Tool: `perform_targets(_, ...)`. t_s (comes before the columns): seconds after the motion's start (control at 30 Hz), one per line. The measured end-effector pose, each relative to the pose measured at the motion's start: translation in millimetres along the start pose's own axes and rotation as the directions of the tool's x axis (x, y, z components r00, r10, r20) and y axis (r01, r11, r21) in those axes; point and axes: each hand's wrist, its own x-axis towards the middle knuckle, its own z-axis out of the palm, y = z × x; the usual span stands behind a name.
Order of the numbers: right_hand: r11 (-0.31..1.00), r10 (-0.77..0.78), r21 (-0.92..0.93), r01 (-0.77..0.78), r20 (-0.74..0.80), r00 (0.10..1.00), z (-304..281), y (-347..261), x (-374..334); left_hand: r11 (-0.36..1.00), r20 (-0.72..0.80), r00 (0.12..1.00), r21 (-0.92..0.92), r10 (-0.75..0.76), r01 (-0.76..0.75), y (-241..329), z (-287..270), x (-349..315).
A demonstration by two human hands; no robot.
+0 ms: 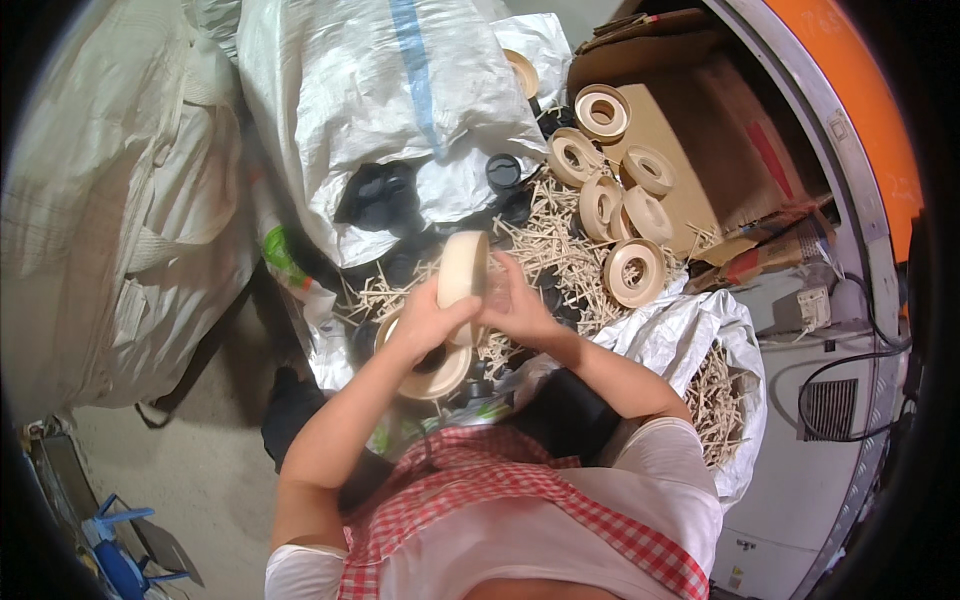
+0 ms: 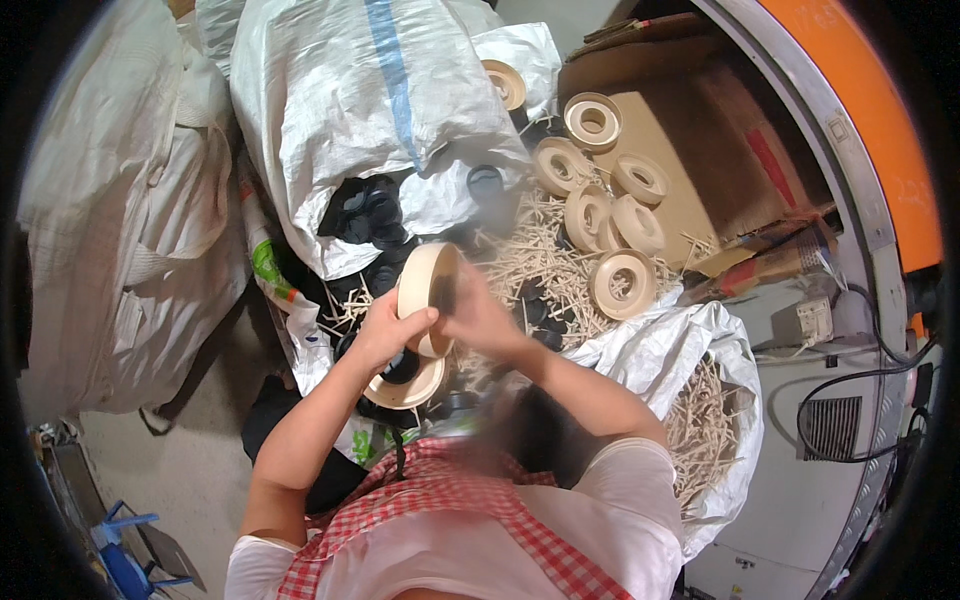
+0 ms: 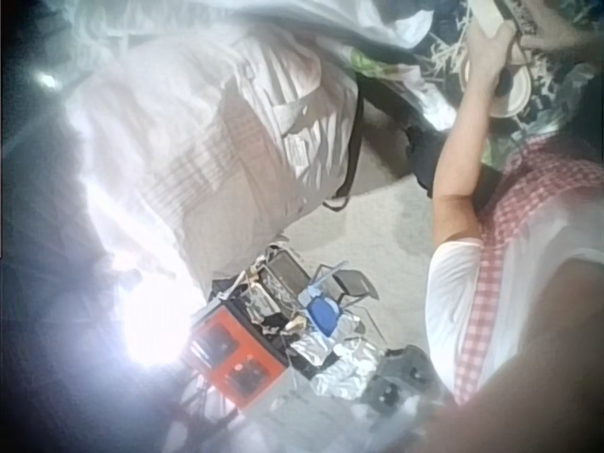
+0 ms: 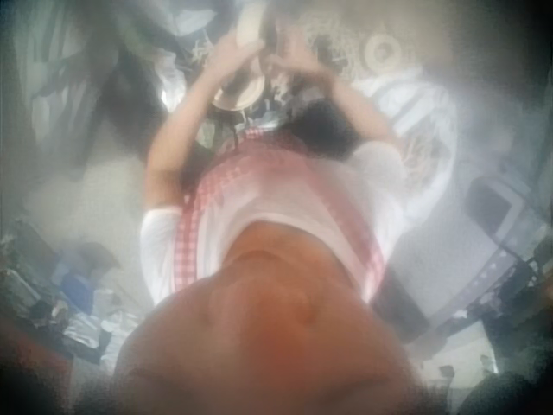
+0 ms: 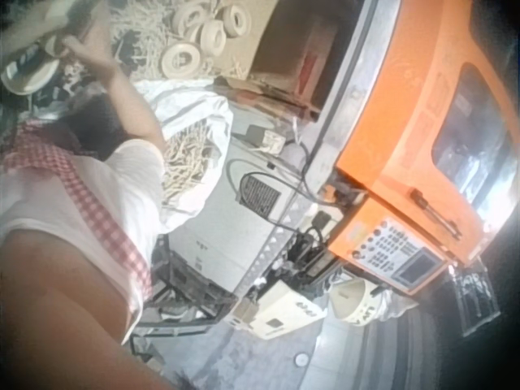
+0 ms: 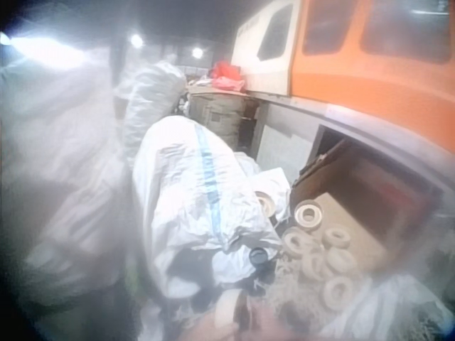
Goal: The person retrieves plastic rings from a water tank, shakes them dry, and then fits a round black component into the center of each ring at a workstation.
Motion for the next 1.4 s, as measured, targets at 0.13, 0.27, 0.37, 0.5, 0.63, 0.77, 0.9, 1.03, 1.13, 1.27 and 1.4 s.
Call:
perform_targets(0.13,0.965,0.209,-0.186,-0.187,0.109,0.972,-30,20,1,0.997,-0.033,0.997,0.034,0.064,-0.063,-5,-13,-2)
perform_targets(0.27,0.688,-0.222,-0.655,-0.311,-0.599,0.769,-112,83,3,0.934,-0.136,0.954,-0.282,-0.266,0.220,4,-46,-6)
perform_targets(0.37,0.552,-0.452,-0.686,-0.475,-0.724,0.520,-172,157,-9,0.891,-0.169,0.965,0.378,-0.201,0.252,-29,-76,0)
perform_targets(0.5,0.493,-0.113,-0.633,-0.597,-0.727,0.677,-181,181,-36,0.361,-0.258,0.958,0.888,-0.123,0.285,-24,-65,-6)
perform_targets(0.63,0.638,-0.480,-0.717,-0.280,-0.655,0.584,-139,143,-18,0.331,-0.130,0.977,0.941,0.171,0.067,-24,-56,-3)
perform_targets(0.77,0.552,-0.768,-0.717,0.426,-0.238,0.595,-55,49,5,0.991,-0.104,0.993,0.127,0.054,-0.041,-28,-31,14)
perform_targets(0.9,0.657,-0.617,-0.378,0.653,0.227,0.753,-4,1,58,0.895,-0.180,0.984,-0.436,0.013,-0.092,2,-15,25)
perform_targets(1.03,0.854,-0.444,-0.444,0.273,-0.347,0.826,-26,-17,144,0.903,-0.416,0.909,-0.378,0.033,-0.205,24,-30,23)
perform_targets(1.13,0.646,-0.373,-0.758,-0.092,-0.418,0.828,-79,14,218,0.875,-0.434,0.901,-0.424,0.031,-0.234,33,-27,24)
perform_targets(1.27,0.573,-0.227,-0.774,-0.270,-0.467,0.855,-89,41,232,0.869,-0.390,0.920,-0.465,-0.028,-0.171,34,-32,22)
perform_targets(1.4,0.570,-0.104,-0.776,-0.271,-0.396,0.912,-80,79,203,0.864,-0.368,0.929,-0.479,-0.039,-0.153,46,-32,14)
